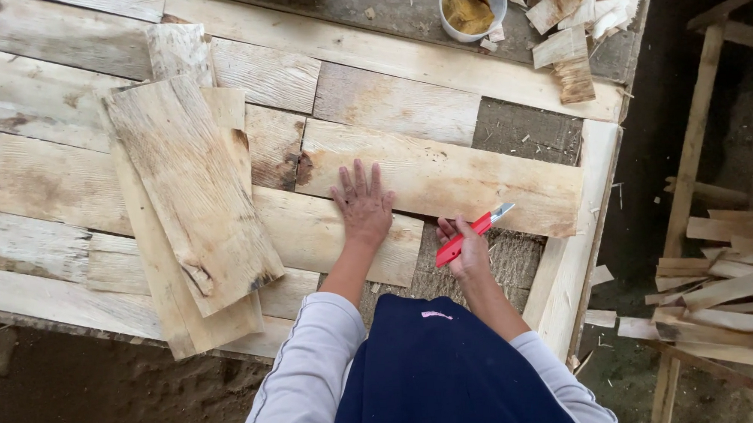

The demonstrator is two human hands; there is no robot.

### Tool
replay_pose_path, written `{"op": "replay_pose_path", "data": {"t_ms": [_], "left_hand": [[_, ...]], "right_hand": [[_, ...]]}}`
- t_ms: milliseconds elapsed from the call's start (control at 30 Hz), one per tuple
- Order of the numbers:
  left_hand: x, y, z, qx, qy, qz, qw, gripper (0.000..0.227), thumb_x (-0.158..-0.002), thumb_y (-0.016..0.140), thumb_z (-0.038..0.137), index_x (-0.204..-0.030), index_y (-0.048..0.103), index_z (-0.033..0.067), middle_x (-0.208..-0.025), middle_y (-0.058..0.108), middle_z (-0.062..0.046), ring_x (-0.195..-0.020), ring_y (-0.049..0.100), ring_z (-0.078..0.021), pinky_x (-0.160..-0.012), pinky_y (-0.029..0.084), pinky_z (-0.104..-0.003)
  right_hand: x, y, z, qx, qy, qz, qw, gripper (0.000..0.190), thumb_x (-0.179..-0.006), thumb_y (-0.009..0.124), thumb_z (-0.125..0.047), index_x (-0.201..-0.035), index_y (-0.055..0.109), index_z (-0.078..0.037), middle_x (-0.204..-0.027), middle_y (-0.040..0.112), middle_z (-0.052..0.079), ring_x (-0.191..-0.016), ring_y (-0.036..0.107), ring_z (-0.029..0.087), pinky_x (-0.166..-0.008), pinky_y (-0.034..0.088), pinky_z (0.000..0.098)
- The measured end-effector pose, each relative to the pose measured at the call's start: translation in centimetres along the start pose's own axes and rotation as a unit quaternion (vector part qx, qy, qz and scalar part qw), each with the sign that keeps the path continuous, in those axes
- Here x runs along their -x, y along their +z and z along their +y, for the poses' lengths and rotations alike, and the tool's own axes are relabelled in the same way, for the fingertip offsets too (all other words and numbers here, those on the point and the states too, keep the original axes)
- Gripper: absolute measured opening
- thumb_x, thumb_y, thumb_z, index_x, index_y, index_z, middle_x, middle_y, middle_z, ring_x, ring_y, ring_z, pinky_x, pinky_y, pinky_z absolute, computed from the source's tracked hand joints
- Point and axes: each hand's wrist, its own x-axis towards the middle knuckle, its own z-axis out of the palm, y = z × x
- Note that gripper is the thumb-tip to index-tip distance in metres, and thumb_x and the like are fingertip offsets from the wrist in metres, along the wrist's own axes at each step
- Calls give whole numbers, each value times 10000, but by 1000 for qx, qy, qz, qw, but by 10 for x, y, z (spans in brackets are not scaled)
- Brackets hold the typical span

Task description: The person uses a red utility knife to trim and shape wooden planks on a workbench. They repeatedly position planks, score edges, and remove small offcuts, handling several planks one at a time.

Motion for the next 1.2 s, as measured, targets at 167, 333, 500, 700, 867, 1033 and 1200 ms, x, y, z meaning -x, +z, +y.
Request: {"op": "replay_pose_path", "data": {"t_ms": [167, 333, 500, 700, 867, 1033, 1200], "left_hand": [[-1, 4, -1, -1, 8, 31, 999, 693, -1019, 431, 516, -1630, 290, 220, -1719, 118, -174, -1559, 51, -489, -1174, 94, -751], [0, 5, -1, -12, 5, 37, 999, 683, -1012, 431, 510, -1614, 338, 203, -1711, 155, -182, -1554, 67, -495, -1165, 108, -756], [1, 1, 1, -9, 3, 43, 999, 701, -980, 486, 482, -1603, 369, 183, -1706, 170, -187, -1551, 83, -500, -1159, 127, -760], [1, 2, 0, -18, 9, 48, 999, 693, -976, 503, 462, -1596, 385, 174, -1696, 198, -202, -1546, 104, -508, -1149, 137, -766], [1, 8, 0, -19, 11, 58, 998, 692, -969, 523, 452, -1587, 405, 164, -1695, 205, -205, -1542, 108, -517, -1143, 134, -771], [3, 3, 10, -12, 8, 86, 996, 711, -935, 595, 379, -1579, 417, 139, -1691, 207, -212, -1531, 132, -528, -1137, 157, -771], [5, 11, 29, -16, -5, 74, 997, 734, -910, 615, 221, -1600, 376, 152, -1709, 168, -176, -1536, 101, -525, -1161, 154, -756]], "right_hand": [[2, -1, -4, 26, 17, -3, 1000, 189, -1003, 665, -198, -996, 593, -24, -944, 720, 109, -930, 773, 284, -852, 637, 449], [-11, -12, 0, 53, 24, -10, 998, 243, -1016, 641, -230, -1063, 577, 0, -977, 720, 143, -915, 774, 295, -832, 648, 484], [-14, -14, 1, 71, 40, -8, 997, 258, -1036, 596, -235, -1063, 574, 21, -994, 720, 158, -898, 779, 284, -806, 654, 475], [7, -6, -15, 116, 50, -13, 992, 280, -1037, 599, -256, -978, 573, 16, -992, 744, 171, -860, 781, 278, -762, 660, 464], [1, -34, -11, 262, -16, 20, 965, 185, -954, 670, -258, -957, 639, -76, -818, 733, 135, -632, 705, 217, -539, 609, 357], [24, -71, -45, 555, -237, 151, 783, 164, -890, 748, -329, -980, 721, -195, -820, 718, 76, -780, 698, 266, -722, 536, 404], [36, -131, -75, 631, -276, 290, 665, 374, -846, 755, -300, -1153, 548, -256, -1090, 508, 32, -914, 674, 375, -840, 569, 557]]}}
